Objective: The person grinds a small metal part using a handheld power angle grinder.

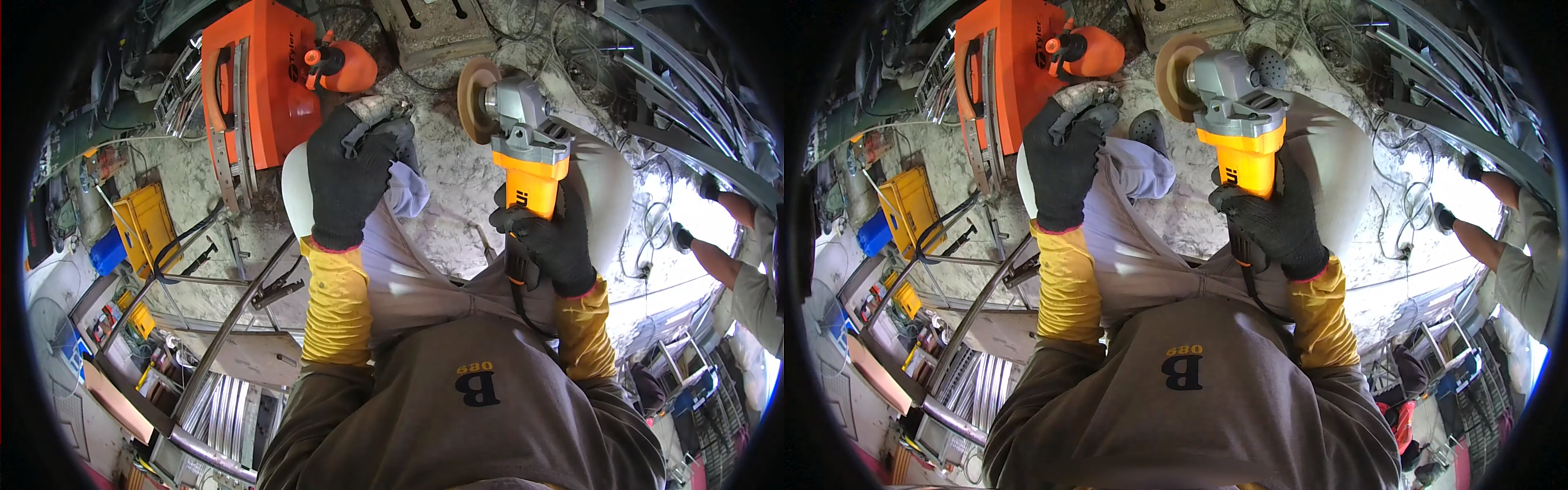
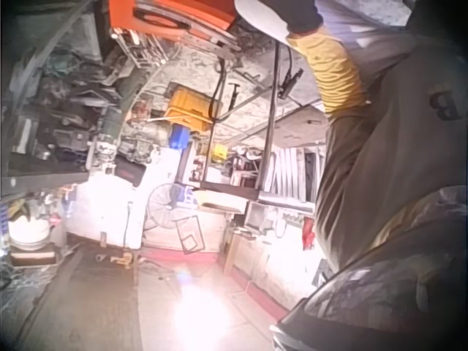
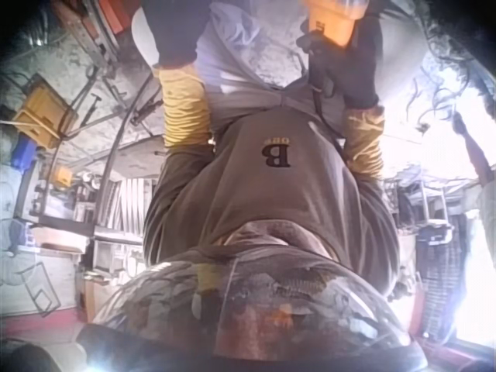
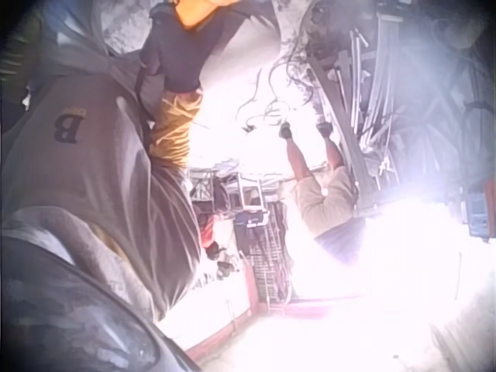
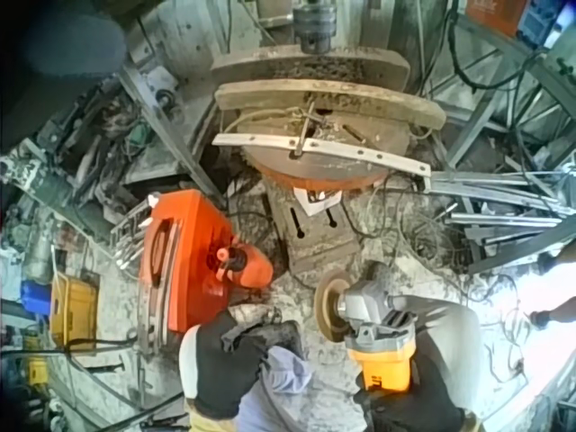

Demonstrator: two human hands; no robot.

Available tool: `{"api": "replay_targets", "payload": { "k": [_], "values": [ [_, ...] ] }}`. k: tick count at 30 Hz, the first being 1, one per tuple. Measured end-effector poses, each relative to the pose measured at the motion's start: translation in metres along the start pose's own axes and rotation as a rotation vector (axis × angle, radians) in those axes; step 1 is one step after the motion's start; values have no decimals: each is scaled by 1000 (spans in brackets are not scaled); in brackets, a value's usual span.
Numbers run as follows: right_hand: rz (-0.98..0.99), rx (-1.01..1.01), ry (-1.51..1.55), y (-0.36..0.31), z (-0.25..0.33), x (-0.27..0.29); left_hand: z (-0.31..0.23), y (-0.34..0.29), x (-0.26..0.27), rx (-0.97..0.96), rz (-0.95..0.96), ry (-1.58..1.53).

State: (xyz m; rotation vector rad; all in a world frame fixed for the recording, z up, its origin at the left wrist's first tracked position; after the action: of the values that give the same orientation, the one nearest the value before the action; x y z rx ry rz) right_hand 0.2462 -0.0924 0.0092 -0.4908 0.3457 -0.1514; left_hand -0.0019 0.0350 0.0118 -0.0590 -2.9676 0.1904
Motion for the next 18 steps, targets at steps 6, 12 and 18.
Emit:
{"api": "replay_targets", "payload": {
  "k": [6, 12, 18],
  "values": [
    [10, -8, 52, -1, -3, 4, -5, 0, -5, -27, -1, -37],
    [0, 1, 49, -1, -1, 0, -7, 0, -2, -69, 19, -32],
    [-8, -2, 22, -2, 2, 0, -10, 2, -3, -172, 52, -29]
  ]
}}
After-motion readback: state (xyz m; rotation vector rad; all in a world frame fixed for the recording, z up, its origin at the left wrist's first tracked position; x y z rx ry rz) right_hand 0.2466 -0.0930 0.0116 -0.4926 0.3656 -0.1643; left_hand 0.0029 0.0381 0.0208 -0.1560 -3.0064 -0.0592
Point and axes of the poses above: each hand's wrist, its own y-axis towards the middle knuckle, its own x-axis out of the back of the hand, z = x × y, the point moved 4 cm from there along y, towards the middle knuckle, and after that the axes turned 7 degrees about -z, right-handed, at the moved point
